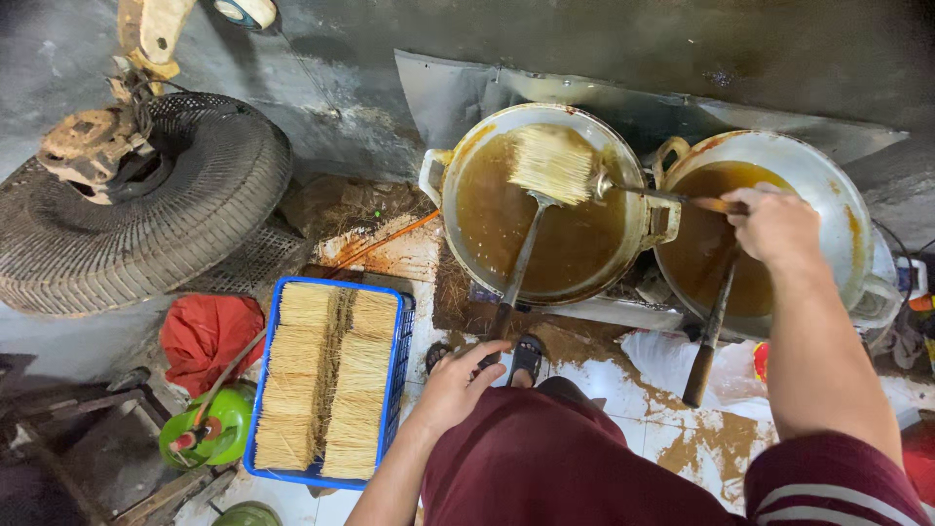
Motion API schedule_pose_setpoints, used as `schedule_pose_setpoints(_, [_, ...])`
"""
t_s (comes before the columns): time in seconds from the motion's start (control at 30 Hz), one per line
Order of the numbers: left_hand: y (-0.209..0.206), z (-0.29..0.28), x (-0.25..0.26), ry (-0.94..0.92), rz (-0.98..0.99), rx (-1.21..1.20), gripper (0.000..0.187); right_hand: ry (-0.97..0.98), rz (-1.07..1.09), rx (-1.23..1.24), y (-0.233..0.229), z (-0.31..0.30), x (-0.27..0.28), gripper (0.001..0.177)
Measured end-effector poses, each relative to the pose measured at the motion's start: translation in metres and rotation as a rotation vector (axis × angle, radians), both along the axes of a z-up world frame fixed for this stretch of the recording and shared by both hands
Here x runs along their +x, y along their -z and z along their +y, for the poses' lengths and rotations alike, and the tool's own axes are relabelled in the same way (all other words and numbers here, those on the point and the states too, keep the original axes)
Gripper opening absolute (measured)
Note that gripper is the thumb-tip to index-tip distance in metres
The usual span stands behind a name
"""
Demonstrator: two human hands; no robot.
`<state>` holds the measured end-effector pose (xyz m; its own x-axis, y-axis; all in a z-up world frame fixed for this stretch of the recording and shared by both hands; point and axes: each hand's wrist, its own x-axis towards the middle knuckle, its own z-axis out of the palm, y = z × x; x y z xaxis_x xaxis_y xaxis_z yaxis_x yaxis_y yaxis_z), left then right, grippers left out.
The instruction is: The person uses a slotted spoon and a ladle to lower bundles of dry noodles into two large pots of hot oil, stirs them, and removes cooked bundles to place them in a blue crate. The person also skims oil from the pots and transfers it into a strainer.
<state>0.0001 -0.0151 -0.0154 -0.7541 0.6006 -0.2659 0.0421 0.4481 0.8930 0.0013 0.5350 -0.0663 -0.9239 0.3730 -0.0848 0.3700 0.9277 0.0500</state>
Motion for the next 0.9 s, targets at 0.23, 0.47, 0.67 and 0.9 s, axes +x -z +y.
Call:
schedule_pose_setpoints(0.23, [-0.008,-0.003,-0.010,0.011,0.055,0.011,0.034,0.034,-0.038,-0.103,0.002,-0.018,-0.002,0.032])
schedule_pose_setpoints(0.47, [-0.017,-0.008,-0.020,-0.016,0.048,0.005,0.034,0.199,-0.158,-0.161,-0.029,-0.036,-0.012,0.034])
schedule_pose_setpoints(0.67, [-0.005,-0.015,-0.018,-0.016,-0.036,-0.026,0.035,0.023,0.006,-0.272,-0.071,-0.087,-0.043,0.038])
schedule_pose_setpoints(0.9, [-0.001,-0.014,-0.011,0.003,-0.024,-0.048,0.035,-0.135,-0.085,-0.085,-0.033,-0.167,-0.118,0.032])
